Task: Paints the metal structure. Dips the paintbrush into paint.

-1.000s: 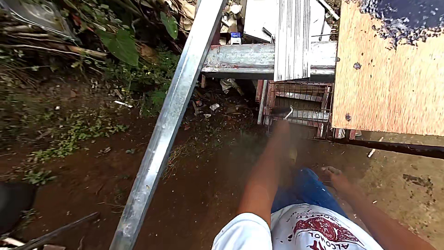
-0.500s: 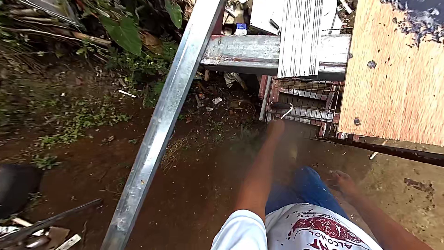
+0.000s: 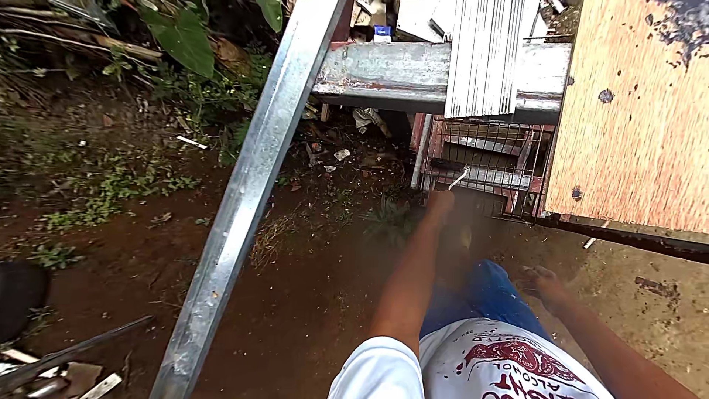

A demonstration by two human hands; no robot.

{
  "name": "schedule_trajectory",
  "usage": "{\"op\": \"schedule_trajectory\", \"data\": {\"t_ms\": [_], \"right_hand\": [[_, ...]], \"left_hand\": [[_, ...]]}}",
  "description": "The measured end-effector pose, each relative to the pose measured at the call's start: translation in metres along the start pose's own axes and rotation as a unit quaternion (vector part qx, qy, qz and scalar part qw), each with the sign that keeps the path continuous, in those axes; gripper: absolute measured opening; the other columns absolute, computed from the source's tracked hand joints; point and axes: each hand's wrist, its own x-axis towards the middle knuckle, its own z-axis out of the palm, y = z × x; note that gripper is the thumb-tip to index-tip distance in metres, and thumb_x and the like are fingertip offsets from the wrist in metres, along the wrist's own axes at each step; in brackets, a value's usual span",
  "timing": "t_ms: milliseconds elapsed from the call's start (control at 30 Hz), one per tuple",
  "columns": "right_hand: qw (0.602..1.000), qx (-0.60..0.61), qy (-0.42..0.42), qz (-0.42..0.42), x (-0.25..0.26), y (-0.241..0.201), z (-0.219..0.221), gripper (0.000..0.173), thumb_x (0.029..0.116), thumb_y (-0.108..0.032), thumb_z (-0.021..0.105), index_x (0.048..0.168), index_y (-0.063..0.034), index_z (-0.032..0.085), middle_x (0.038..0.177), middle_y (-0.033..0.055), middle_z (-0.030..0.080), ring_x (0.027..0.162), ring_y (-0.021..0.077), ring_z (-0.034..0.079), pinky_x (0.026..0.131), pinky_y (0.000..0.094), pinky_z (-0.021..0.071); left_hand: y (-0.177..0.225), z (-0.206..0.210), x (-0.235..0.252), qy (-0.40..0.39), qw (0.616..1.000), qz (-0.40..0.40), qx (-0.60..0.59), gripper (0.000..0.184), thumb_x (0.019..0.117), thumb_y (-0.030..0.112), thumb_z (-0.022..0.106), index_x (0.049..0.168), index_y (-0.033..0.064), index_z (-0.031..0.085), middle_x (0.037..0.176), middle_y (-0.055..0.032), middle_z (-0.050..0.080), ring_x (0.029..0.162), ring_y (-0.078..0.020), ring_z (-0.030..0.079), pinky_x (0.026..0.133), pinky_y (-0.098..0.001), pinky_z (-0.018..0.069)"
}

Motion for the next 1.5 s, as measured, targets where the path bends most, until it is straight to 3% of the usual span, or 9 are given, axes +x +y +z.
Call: {"op": "schedule_trajectory", "data": {"t_ms": [167,433,500,600,733,867,1067,1267,1500], "right_hand": [[1.0,0.002,-0.005,-0.016,-0.009,0.002,0.0,0.026,0.1107,-0.024,0.049,0.119,-0.0007,0.057,0.109,0.0146,0.071,0.085,0.0214,0.072,0.074,0.0375,0.0594],[0.977,0.043,-0.125,-0.169,-0.049,-0.081,0.058,0.048,0.1138,-0.029,0.026,0.134,0.0004,0.058,0.12,0.0133,0.069,0.099,0.0208,0.07,0.086,0.0374,0.0585],[0.974,0.122,-0.118,-0.149,-0.048,-0.106,0.079,0.051,0.1146,-0.035,0.025,0.122,-0.0015,0.062,0.097,0.0117,0.07,0.083,0.0206,0.069,0.076,0.0374,0.0599],[0.98,0.114,-0.056,-0.154,-0.041,-0.121,0.103,0.037,0.1132,-0.027,0.04,0.101,-0.0037,0.066,0.072,0.0043,0.062,0.056,0.0108,0.055,0.052,0.0256,0.0493],[0.955,-0.142,0.001,-0.26,-0.036,-0.144,0.106,0.036,0.1136,-0.026,0.039,0.114,-0.0001,0.065,0.093,0.0119,0.071,0.081,0.0191,0.068,0.077,0.0405,0.0565],[0.872,-0.34,0.053,-0.349,0.001,-0.184,0.101,0.043,0.1124,-0.028,0.035,0.108,0.0028,0.064,0.085,0.0213,0.063,0.079,0.0368,0.064,0.074,0.0605,0.0505],[0.938,-0.202,-0.016,-0.282,0.031,-0.213,0.148,0.049,0.1123,-0.038,0.035,0.088,-0.0024,0.058,0.062,0.0016,0.045,0.049,0.012,0.042,0.049,0.0321,0.0416],[0.916,-0.297,0.052,-0.264,0.055,-0.218,0.196,0.053,0.1127,-0.037,0.034,0.094,0.0044,0.062,0.084,0.0189,0.058,0.076,0.0313,0.057,0.07,0.0528,0.047],[0.795,-0.522,0.132,-0.277,0.035,-0.219,0.145,0.054,0.1127,-0.036,0.031,0.101,0.0027,0.066,0.105,0.0285,0.068,0.107,0.0471,0.066,0.087,0.0678,0.0498]], "left_hand": [[-0.008,-0.006,-0.043,-0.075,0.991,-0.071,-0.083,0.019,0.1055,0.024,0.043,0.102,0.0103,0.057,0.065,0.0037,0.039,0.043,-0.0052,0.027,0.038,-0.0192,0.0232],[-0.028,0.042,-0.076,-0.14,0.977,0.09,-0.13,0.028,0.1107,0.028,0.04,0.106,0.0074,0.058,0.067,0.0003,0.049,0.049,-0.007,0.04,0.045,-0.0214,0.0342],[-0.047,0.062,-0.084,-0.191,0.961,0.111,-0.165,0.036,0.1126,0.034,0.036,0.108,0.0072,0.06,0.07,-0.0013,0.052,0.056,-0.0103,0.049,0.052,-0.0256,0.0447],[-0.062,0.071,-0.09,-0.192,0.956,0.116,-0.189,0.038,0.1121,0.038,0.036,0.113,0.0099,0.061,0.072,-0.0004,0.051,0.055,-0.0087,0.045,0.049,-0.0238,0.039],[-0.082,0.037,-0.083,-0.215,0.965,0.117,-0.092,0.051,0.1124,0.042,0.032,0.139,0.0038,0.054,0.108,-0.0101,0.065,0.084,-0.0153,0.062,0.078,-0.0321,0.0529],[-0.162,-0.009,-0.075,-0.19,0.978,0.037,-0.078,0.052,0.1095,0.033,0.045,0.155,0.0099,0.038,0.137,-0.0164,0.06,0.112,-0.0259,0.065,0.093,-0.043,0.0537],[-0.328,-0.045,-0.081,-0.079,0.978,-0.148,-0.128,0.052,0.109,0.032,0.049,0.153,0.0063,0.039,0.138,-0.0213,0.058,0.118,-0.0332,0.062,0.097,-0.0493,0.0505],[-0.427,-0.036,-0.099,-0.013,0.958,-0.236,-0.165,0.046,0.1094,0.027,0.05,0.149,0.0043,0.044,0.133,-0.0219,0.061,0.109,-0.029,0.064,0.09,-0.0441,0.0521],[-0.437,-0.019,-0.103,0.034,0.954,-0.205,-0.216,0.04,0.1085,0.024,0.052,0.142,0.0022,0.052,0.125,-0.0206,0.065,0.106,-0.0293,0.066,0.089,-0.0459,0.0545]]}}
